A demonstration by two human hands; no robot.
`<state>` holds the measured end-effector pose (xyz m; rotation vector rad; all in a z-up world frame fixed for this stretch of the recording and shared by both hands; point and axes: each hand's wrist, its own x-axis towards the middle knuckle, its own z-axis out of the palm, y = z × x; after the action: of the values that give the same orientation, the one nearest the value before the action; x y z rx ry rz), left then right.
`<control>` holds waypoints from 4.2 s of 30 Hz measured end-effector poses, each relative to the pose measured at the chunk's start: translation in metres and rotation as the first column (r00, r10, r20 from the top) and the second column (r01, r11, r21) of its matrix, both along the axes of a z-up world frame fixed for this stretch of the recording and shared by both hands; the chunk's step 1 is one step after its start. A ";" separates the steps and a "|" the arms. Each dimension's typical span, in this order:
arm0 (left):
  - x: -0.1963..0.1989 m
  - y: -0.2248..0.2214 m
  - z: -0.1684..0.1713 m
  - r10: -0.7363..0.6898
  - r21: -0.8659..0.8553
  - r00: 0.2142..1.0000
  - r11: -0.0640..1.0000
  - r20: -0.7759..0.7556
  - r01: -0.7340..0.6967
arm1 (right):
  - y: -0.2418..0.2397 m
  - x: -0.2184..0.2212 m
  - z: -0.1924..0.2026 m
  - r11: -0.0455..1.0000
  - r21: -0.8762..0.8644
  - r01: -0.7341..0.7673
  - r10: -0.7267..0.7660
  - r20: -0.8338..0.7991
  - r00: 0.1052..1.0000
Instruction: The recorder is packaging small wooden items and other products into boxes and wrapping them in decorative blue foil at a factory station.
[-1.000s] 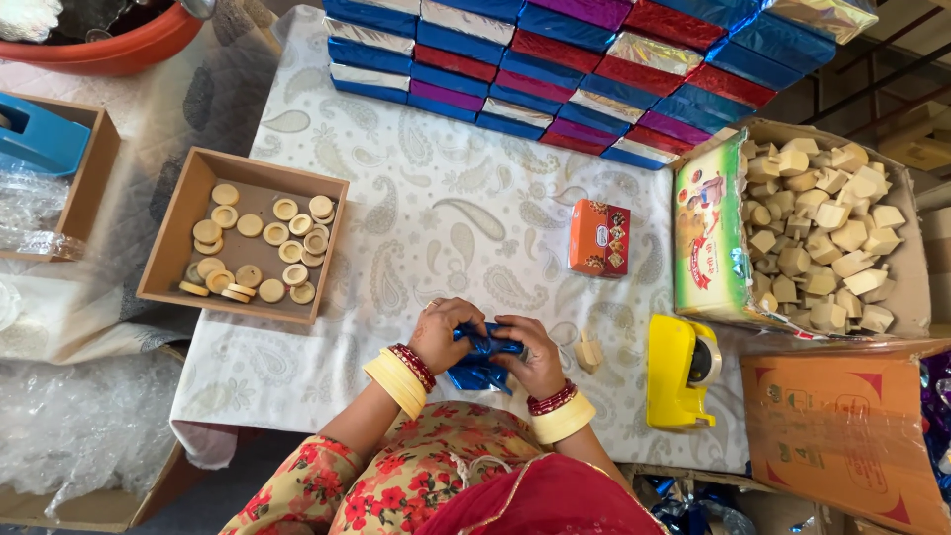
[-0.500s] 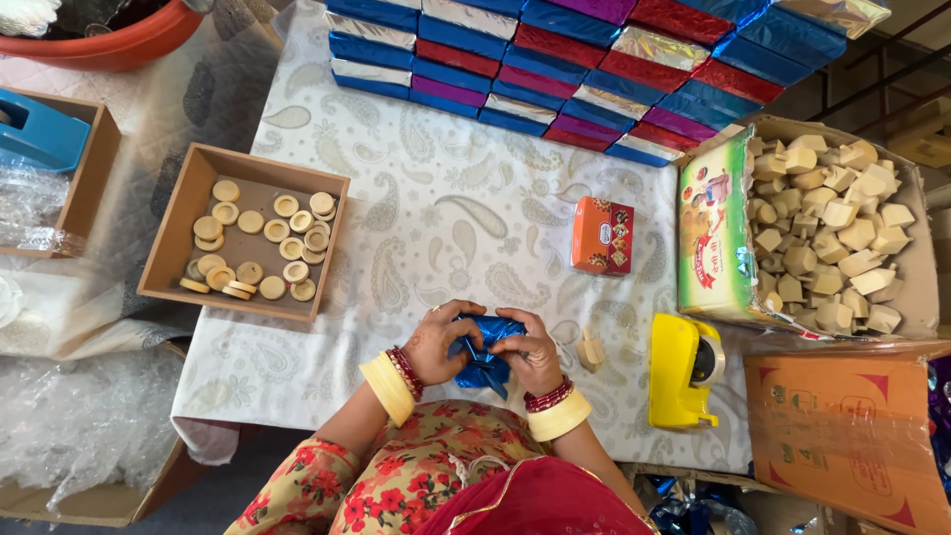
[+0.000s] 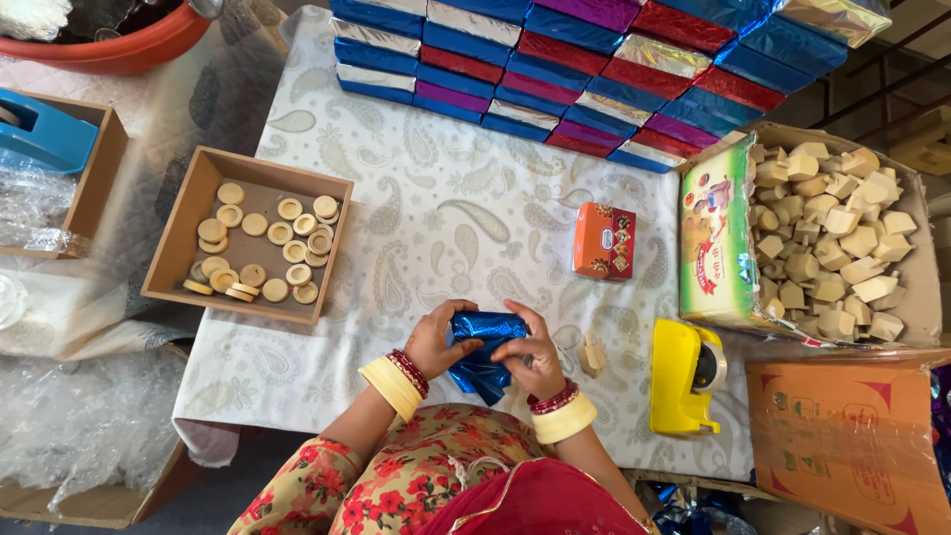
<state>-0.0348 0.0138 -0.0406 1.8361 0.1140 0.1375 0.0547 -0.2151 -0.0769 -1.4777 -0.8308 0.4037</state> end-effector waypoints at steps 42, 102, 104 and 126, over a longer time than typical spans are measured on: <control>-0.005 -0.005 -0.019 0.014 -0.068 0.994 0.997 -0.105 -0.021 | -0.349 0.006 -0.031 0.085 -0.616 0.783 -0.863 0.348 0.367; 0.054 0.013 -0.043 0.400 0.182 0.915 0.905 -0.061 -0.384 | -0.421 -0.033 -0.173 0.019 -0.688 0.725 -0.575 0.586 0.571; 0.053 0.012 -0.040 0.349 0.193 0.921 0.929 -0.173 -0.316 | -0.384 -0.046 -0.138 -0.002 -0.926 0.377 -0.751 0.250 0.611; 0.043 0.004 -0.030 0.292 0.139 0.953 0.950 -0.083 -0.279 | 0.041 0.042 0.001 0.981 -0.135 0.138 -0.190 -0.552 0.812</control>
<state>0.0087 0.0174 -0.0709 1.9444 0.4547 0.2579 0.0969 -0.1741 -0.0758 -1.3888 -0.2085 0.7116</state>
